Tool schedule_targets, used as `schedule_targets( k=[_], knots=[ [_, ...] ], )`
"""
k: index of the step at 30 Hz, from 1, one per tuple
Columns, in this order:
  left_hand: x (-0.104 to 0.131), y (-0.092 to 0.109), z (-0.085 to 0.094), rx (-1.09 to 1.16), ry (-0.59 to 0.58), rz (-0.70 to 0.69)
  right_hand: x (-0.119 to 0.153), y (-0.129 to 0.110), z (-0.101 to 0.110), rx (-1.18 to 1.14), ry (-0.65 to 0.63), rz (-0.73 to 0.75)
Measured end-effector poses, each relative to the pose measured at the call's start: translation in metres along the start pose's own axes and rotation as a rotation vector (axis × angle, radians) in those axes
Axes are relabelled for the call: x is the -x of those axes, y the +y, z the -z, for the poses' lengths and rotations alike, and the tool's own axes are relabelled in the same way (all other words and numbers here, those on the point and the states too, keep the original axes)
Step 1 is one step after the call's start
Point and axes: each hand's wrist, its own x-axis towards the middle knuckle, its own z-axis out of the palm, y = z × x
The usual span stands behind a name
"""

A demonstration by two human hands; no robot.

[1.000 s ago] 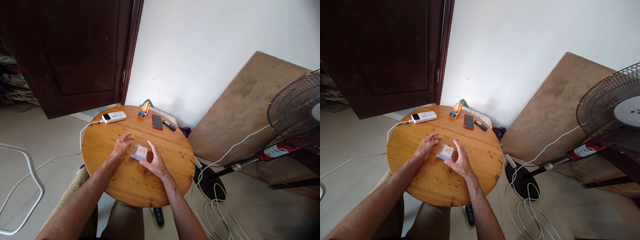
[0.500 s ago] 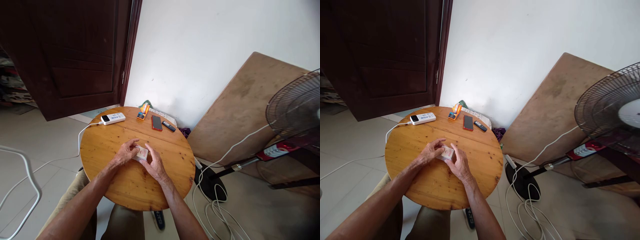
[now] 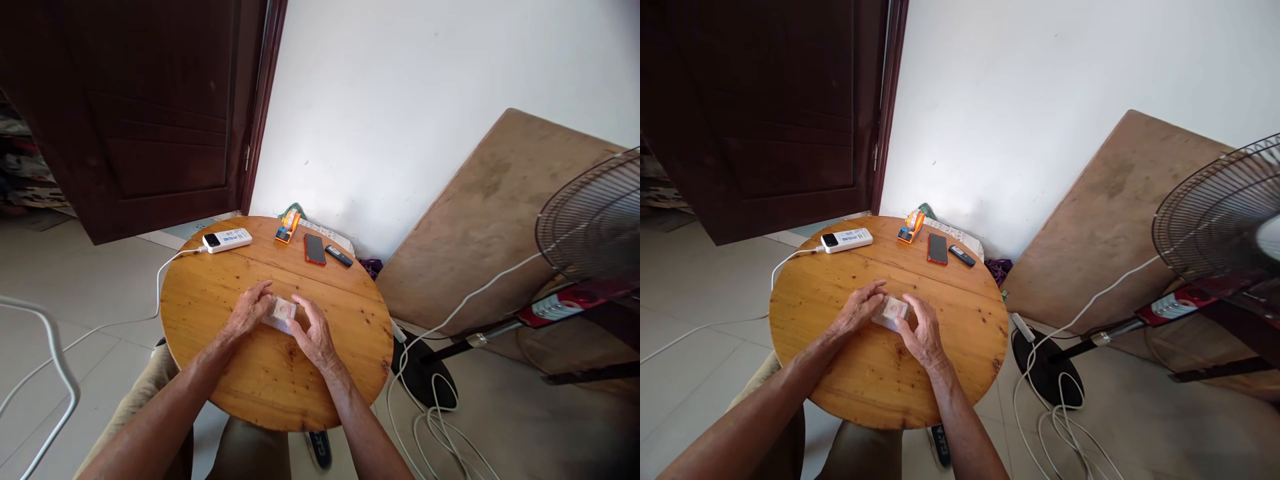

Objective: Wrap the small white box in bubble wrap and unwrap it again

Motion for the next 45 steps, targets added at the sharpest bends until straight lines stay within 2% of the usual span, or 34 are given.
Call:
schedule_targets(
  k=[8,19,28,33,36,40,45],
  knots=[
    [0.001,0.004,-0.001,-0.065,-0.052,-0.016,-0.005,-0.002,-0.001,-0.066,0.053,-0.014],
    [0.004,0.008,-0.006,-0.097,-0.046,0.007,-0.021,-0.005,-0.001,0.106,0.032,0.092],
    [0.010,0.021,-0.005,-0.250,-0.123,-0.070,-0.049,0.004,0.004,-0.114,0.034,-0.124],
    [0.012,0.020,-0.009,-0.061,-0.227,-0.087,-0.064,0.004,0.011,-0.234,0.035,-0.218],
    [0.014,0.020,-0.011,0.040,-0.247,-0.130,-0.068,0.000,0.017,-0.282,0.059,-0.233],
    [0.015,0.021,-0.011,0.091,-0.277,-0.148,-0.075,-0.003,0.023,-0.314,0.075,-0.264],
    [0.015,0.018,-0.013,0.090,-0.333,-0.087,-0.091,0.000,0.025,-0.335,0.068,-0.356]
  ],
)
